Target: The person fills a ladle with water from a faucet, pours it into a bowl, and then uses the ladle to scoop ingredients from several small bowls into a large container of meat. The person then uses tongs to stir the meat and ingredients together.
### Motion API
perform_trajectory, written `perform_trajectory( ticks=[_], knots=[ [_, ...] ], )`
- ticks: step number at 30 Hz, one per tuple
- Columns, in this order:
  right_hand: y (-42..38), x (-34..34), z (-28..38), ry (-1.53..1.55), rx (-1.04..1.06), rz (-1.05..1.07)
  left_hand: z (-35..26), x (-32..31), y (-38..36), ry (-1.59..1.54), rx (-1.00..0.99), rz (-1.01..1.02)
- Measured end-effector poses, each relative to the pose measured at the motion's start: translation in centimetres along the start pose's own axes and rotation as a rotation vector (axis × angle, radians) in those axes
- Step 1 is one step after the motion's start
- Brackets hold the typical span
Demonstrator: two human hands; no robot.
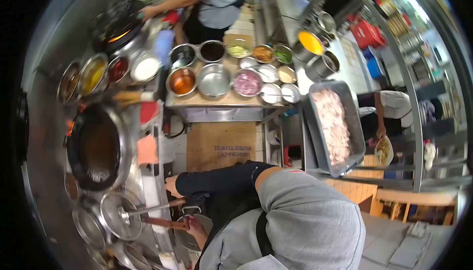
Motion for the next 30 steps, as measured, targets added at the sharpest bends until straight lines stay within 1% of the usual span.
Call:
perform_trajectory(
  ticks=[1,2,3,4,6,7,9,10,12,13,15,16,17,19,20,22,23,24,25,26,27,28,29,30],
  knots=[
    [-1.9,1.2,-1.8,0.050,-0.080,-0.030,-1.6,-0.4,-2.6,0.483,-0.193,0.051],
    [-4.3,2.6,-3.3,0.103,-0.155,-0.058,-2.9,-1.9,-5.9,0.478,-0.182,-0.001],
    [-6.3,3.7,-4.8,0.162,-0.235,-0.083,-4.2,-4.9,-9.5,0.499,-0.164,-0.038],
    [-7.5,2.8,-6.8,0.162,-0.200,-0.156,-5.5,-8.0,-13.2,0.520,-0.145,-0.074],
    [-11.2,1.3,-9.9,0.209,-0.262,-0.082,-6.9,-10.2,-18.4,0.608,-0.112,-0.132],
    [-13.0,0.9,-11.0,0.230,-0.281,-0.040,-7.3,-11.7,-20.3,0.719,-0.149,-0.041],
    [-17.2,-0.4,-12.2,0.478,-0.421,0.161,-7.8,-14.5,-23.8,0.927,-0.229,0.135],
    [-19.6,-0.7,-12.4,0.596,-0.479,0.268,-8.1,-16.7,-25.7,0.946,-0.227,0.183],
    [-24.9,-0.5,-11.4,0.919,-0.615,0.389,-8.2,-22.5,-29.7,0.982,-0.223,0.287],
    [-27.2,-0.3,-10.2,1.084,-0.675,0.445,-8.0,-26.2,-31.8,0.974,-0.262,0.397],
    [-30.4,1.9,-7.2,1.411,-0.592,0.269,-6.2,-33.6,-36.2,0.949,-0.331,0.626],
    [-31.7,3.2,-6.2,1.569,-0.543,0.175,-4.9,-36.8,-38.2,1.015,-0.407,0.759],
    [-32.2,4.7,-4.5,1.861,-0.339,0.196,-3.6,-39.4,-40.0,1.082,-0.483,0.892],
    [-31.7,6.6,-7.6,1.980,-0.360,-0.345,-0.5,-43.2,-42.6,1.355,-0.750,1.189],
    [-32.8,7.8,-8.9,1.885,-0.346,-0.548,0.8,-45.0,-43.9,1.367,-0.887,1.324],
    [-38.3,13.9,-9.9,1.667,-0.331,-0.933,2.7,-48.3,-46.6,1.268,-0.939,1.530],
    [-42.5,17.2,-9.0,1.619,-0.280,-1.078,3.7,-49.7,-48.0,1.212,-0.958,1.633],
    [-46.3,18.8,-9.3,1.584,-0.456,-1.209,4.7,-51.1,-48.6,1.163,-0.848,1.650],
    [-49.7,19.7,-9.8,1.669,-0.480,-1.268,5.7,-52.5,-49.2,1.114,-0.738,1.659],
    [-53.2,19.7,-11.0,1.601,-0.497,-1.368,6.8,-54.0,-49.6,1.066,-0.627,1.665],
    [-57.5,19.8,-11.5,1.376,-0.618,-1.483,8.3,-55.9,-49.3,1.126,-0.652,1.715],
    [-61.4,19.0,-12.0,1.093,-0.734,-1.580,10.4,-57.8,-48.0,1.186,-0.603,1.710],
    [-65.3,18.1,-12.3,0.802,-0.887,-1.652,11.7,-60.5,-48.9,1.169,-0.633,1.709],
    [-68.4,16.8,-11.9,0.670,-1.060,-1.618,13.8,-62.9,-49.0,1.166,-0.558,1.738]
  ],
)
Point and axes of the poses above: each hand's wrist, its own y-axis towards the middle knuckle, its own x-axis out of the back of the hand, z = x × y, the point moved 7 cm from there along y, towards the middle knuckle, and after that the axes turned 1 degree about -z, right-handed, at the moved point
